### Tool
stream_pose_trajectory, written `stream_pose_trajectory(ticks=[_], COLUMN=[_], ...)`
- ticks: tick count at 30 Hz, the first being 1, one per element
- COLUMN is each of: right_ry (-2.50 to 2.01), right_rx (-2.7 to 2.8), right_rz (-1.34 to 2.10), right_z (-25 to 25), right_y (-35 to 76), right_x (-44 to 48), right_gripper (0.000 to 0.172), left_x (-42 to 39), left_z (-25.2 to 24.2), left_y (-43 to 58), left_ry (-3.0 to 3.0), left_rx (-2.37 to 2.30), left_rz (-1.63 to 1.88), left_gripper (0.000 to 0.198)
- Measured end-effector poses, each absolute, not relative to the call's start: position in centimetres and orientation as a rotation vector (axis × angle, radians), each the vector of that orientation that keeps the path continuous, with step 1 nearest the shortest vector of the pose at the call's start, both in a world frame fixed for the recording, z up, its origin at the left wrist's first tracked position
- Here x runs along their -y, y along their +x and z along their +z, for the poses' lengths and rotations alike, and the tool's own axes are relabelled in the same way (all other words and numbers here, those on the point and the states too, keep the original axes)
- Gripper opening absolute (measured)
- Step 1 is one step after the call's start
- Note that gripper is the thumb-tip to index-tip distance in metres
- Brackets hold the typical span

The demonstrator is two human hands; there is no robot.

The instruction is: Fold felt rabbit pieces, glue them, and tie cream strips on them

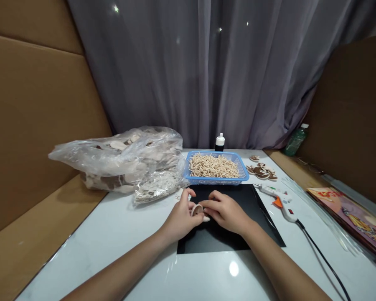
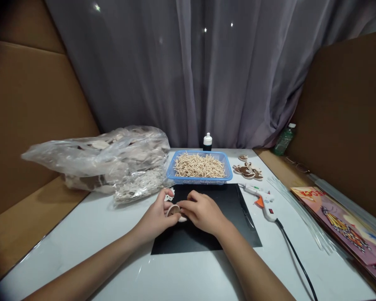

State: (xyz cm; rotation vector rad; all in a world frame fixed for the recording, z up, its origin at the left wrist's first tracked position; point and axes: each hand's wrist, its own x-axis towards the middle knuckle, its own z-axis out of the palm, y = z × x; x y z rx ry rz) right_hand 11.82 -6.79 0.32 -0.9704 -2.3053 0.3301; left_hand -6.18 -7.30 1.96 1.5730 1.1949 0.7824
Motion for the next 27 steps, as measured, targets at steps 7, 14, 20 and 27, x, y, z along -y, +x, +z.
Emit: stream_pose_trajectory(ticks=[7, 14, 20, 27], right_ry=[-0.958, -1.062, -1.206, -1.156], right_rx=[2.546, 2.428, 2.285, 2.231], right_rz=[-0.224, 0.216, 0.22, -0.423], right_z=[0.7, -0.7, -0.6, 0.8], right_y=[12.5, 12.6, 14.2, 13.8], right_x=[6.5, 5.5, 4.9, 7.0], right_gripper=[0.014, 0.014, 0.021, 0.015], left_x=[6.2, 6.1, 7.7, 8.0], left_z=[2.4, 2.6, 3.5, 3.0], left_y=[-5.2, -3.8, -3.8, -3.3], left_ry=[1.793, 2.082, 1.924, 1.39], left_rx=[-1.261, -1.172, -0.953, -0.827], left_rz=[0.749, 0.753, 0.73, 1.135], left_gripper=[0.037, 0.034, 0.031, 0.033])
